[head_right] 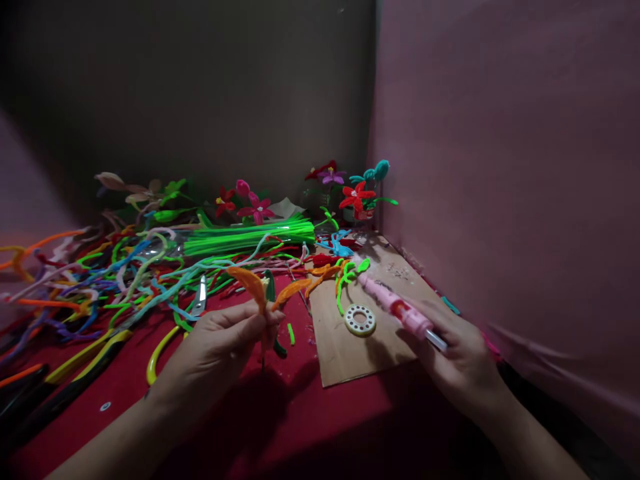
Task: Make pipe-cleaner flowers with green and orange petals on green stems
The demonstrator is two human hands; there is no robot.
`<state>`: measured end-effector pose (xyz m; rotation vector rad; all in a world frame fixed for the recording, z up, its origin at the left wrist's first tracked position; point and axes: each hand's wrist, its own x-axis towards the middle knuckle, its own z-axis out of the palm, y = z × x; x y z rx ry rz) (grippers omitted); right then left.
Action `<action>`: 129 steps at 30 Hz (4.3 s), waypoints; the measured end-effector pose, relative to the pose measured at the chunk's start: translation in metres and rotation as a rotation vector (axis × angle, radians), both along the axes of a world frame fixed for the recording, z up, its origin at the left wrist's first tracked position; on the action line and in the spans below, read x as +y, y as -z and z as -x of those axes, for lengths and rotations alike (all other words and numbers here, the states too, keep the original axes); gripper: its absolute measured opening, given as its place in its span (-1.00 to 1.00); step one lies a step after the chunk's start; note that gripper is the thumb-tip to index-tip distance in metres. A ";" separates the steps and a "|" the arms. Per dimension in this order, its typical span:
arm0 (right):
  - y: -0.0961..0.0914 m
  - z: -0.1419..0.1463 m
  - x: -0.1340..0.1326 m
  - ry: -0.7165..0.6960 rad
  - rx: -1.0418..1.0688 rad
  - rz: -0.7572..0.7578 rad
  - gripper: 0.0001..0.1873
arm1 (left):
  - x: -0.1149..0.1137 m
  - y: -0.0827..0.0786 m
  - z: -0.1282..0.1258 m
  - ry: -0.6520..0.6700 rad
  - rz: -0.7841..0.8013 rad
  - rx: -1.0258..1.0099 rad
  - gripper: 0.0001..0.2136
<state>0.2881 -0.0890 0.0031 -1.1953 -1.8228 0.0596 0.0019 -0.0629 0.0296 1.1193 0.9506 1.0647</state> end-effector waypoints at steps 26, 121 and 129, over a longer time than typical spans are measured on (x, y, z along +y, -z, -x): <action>-0.028 0.102 0.047 -0.708 0.628 0.399 -0.68 | 0.000 0.003 0.004 0.164 0.183 -0.308 -0.85; -0.032 0.105 0.040 -0.623 0.318 -0.035 -0.87 | -0.005 0.001 0.000 0.244 0.057 0.042 -0.86; -0.024 0.114 0.027 -0.609 0.647 0.230 -0.60 | -0.005 0.001 0.001 0.260 0.048 0.006 -0.88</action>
